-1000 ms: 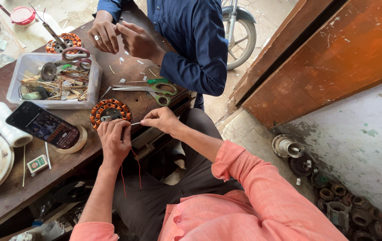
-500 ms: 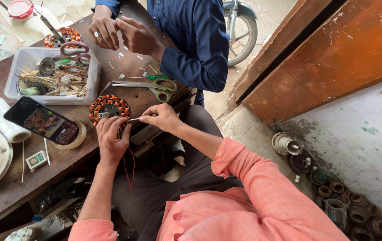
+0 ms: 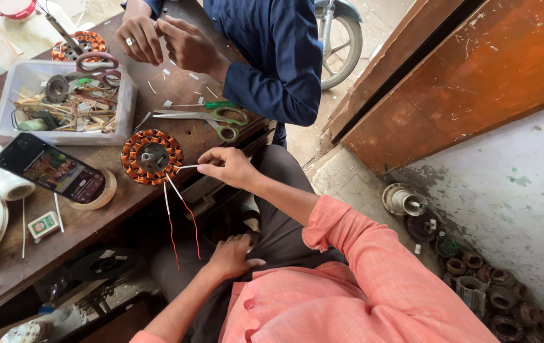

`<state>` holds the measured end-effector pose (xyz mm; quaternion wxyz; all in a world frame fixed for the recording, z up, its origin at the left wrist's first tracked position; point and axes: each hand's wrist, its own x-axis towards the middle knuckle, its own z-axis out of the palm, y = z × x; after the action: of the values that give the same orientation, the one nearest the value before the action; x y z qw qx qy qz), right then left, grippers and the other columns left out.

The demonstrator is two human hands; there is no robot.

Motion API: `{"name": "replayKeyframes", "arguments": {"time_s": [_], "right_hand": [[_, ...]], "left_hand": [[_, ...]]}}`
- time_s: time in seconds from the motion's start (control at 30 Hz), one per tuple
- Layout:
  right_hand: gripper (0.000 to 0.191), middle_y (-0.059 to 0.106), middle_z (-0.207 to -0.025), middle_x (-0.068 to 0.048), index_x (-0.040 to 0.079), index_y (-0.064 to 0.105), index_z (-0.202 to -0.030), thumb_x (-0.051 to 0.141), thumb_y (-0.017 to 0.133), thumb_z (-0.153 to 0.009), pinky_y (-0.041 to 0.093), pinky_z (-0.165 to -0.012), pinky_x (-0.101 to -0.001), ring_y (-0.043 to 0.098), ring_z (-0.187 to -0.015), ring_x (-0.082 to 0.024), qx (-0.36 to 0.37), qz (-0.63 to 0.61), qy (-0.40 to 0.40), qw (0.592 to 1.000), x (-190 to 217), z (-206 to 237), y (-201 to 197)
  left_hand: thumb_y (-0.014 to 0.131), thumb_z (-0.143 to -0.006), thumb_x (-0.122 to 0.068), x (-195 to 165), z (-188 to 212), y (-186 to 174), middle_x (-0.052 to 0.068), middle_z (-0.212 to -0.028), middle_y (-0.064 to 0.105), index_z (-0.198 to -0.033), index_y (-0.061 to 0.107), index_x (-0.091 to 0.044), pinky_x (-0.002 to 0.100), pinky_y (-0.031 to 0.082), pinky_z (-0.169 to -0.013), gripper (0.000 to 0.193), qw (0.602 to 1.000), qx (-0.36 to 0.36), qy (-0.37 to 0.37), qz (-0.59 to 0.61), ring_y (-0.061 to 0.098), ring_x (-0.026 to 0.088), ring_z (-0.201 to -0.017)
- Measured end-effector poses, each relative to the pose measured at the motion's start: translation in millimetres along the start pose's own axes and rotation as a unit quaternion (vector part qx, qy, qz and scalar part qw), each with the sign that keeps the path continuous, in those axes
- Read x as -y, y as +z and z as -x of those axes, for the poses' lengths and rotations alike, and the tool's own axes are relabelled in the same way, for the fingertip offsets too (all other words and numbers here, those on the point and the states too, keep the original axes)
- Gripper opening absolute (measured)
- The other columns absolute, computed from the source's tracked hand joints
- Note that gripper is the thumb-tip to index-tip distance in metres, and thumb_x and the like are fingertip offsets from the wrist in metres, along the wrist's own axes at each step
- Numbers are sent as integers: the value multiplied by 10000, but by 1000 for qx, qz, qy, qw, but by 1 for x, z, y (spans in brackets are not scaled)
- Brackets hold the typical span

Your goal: The person sits on the floor and works on a motor stator, stripping red wires and inserting white plastic tubes over them. They use scissors to cut the tubes and continue preparing the wires for connection.

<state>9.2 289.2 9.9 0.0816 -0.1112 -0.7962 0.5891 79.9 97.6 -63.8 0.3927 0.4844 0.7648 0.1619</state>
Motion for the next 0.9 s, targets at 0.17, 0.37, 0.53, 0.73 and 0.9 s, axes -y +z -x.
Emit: {"name": "replayKeyframes", "arguments": {"time_s": [0.17, 0.37, 0.53, 0.73, 0.9], "right_hand": [[285, 770, -856, -20, 36, 770, -1072, 260, 771, -895, 548, -697, -252, 685, -767, -79, 6, -12, -8, 1000, 3, 3, 2], [252, 769, -846, -21, 46, 774, -1054, 250, 757, -908, 546, -692, -250, 684, -753, -74, 23, 1, -6, 1000, 7, 5, 1], [254, 772, -837, -22, 50, 778, -1053, 255, 758, -903, 538, -676, -258, 674, -740, -81, 14, 17, -13, 1000, 8, 6, -2], [264, 756, -843, -43, 53, 767, -1074, 243, 772, -891, 553, -706, -287, 676, -760, -106, 29, 37, -33, 998, 21, 5, 6], [300, 746, -865, -67, 56, 733, -1066, 220, 788, -821, 570, -729, -307, 711, -780, -138, 6, 73, -80, 994, 27, 4, 12]], "left_hand": [[773, -850, -476, 15, -9, 18, 134, -1252, 657, -1241, 627, -122, 540, 426, -970, 548, 997, 53, 55, -2, 582, 348, -1217], [725, -852, -464, -2, -8, 21, 116, -991, 758, -990, 744, -134, 518, 467, -925, 359, 997, -39, 33, -64, 702, 321, -1023], [832, -787, -457, 4, -6, 12, 148, -904, 722, -912, 702, -62, 542, 469, -830, 434, 998, -8, 59, 13, 667, 367, -946], [753, -818, -315, -6, -10, 41, 146, -938, 742, -892, 727, -106, 489, 472, -876, 223, 991, -105, 37, -74, 697, 331, -931], [764, -762, -345, -36, 20, 13, 119, -836, 694, -891, 701, -62, 462, 460, -727, 317, 937, -304, 93, -143, 671, 314, -817]]}}
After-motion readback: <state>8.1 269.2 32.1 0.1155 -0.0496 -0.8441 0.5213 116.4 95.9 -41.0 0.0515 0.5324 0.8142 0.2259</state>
